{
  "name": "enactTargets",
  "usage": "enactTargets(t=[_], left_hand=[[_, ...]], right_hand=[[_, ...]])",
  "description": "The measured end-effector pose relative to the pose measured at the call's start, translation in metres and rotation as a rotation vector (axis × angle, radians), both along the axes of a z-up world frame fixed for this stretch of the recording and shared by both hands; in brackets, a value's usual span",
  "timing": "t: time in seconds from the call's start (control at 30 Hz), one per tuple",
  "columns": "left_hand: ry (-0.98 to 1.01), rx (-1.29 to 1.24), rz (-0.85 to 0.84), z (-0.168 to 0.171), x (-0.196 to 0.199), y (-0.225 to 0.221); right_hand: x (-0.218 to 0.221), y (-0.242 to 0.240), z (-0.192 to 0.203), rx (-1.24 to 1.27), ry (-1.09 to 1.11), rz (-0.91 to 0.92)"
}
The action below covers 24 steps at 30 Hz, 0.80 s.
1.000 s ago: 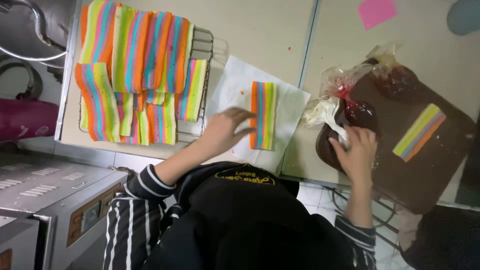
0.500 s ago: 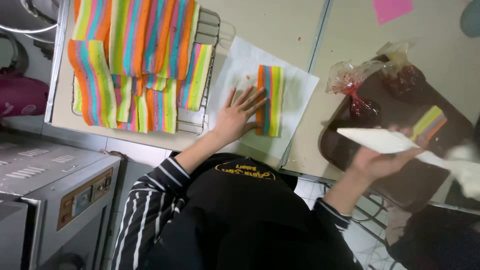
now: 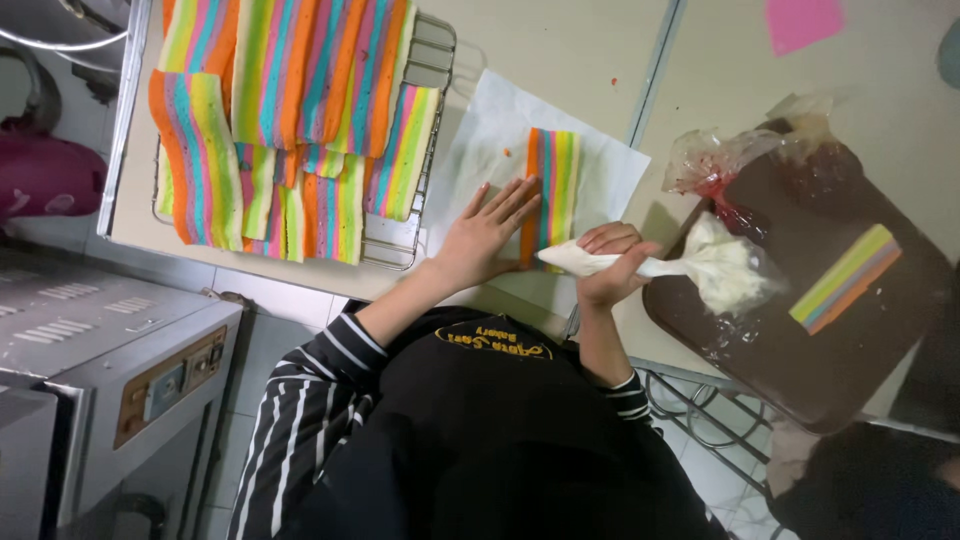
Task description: The person prepares rainbow cakes by placing cake strips on paper, applying white and red fillings with piping bags, and rolling them up.
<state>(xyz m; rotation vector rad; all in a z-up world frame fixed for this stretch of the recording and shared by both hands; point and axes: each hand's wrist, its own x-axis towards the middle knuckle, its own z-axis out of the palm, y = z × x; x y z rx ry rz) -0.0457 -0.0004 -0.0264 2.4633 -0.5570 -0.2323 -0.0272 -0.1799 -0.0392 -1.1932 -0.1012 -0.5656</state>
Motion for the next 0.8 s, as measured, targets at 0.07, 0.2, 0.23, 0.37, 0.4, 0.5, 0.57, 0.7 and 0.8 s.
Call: enactTargets(t=[0.07,0.2,0.23,0.37,0.4,0.5,0.57,0.7,0.8], left_hand=[[-0.004,-0.003,0.001,0.002,0.001,0.0],[0.023,0.0,0.003,0.001,0.001,0.001],[0.026,0.005,0.0,0.001,0.001,0.001],[0.035,0.006,-0.001,0.005,0.001,0.002],[0.035,0.004,-0.002,0.004,0.001,0.002],[0.058,-0.022,0.0,0.004,0.001,0.001],[0.046,0.003,0.005,0.006,0.001,0.0],[0.07,0.018,0.002,0.009,0.002,0.0],[0.05,0.033,-0.007,0.006,0.002,0.0]], right_hand=[[0.001,0.005,-0.002,0.024,-0.013,0.04],[0.002,-0.005,-0.001,-0.012,0.007,0.047],[0.004,-0.011,-0.002,-0.024,-0.009,0.028],[0.007,-0.027,-0.008,0.021,-0.053,0.026],[0.007,-0.026,-0.002,0.019,-0.053,0.025],[0.01,-0.018,0.013,-0.031,-0.058,0.002],[0.012,-0.015,0.021,-0.003,-0.084,0.044],[0.017,-0.016,-0.025,0.085,-0.054,0.109],[0.019,-0.006,-0.017,0.017,-0.067,0.106]])
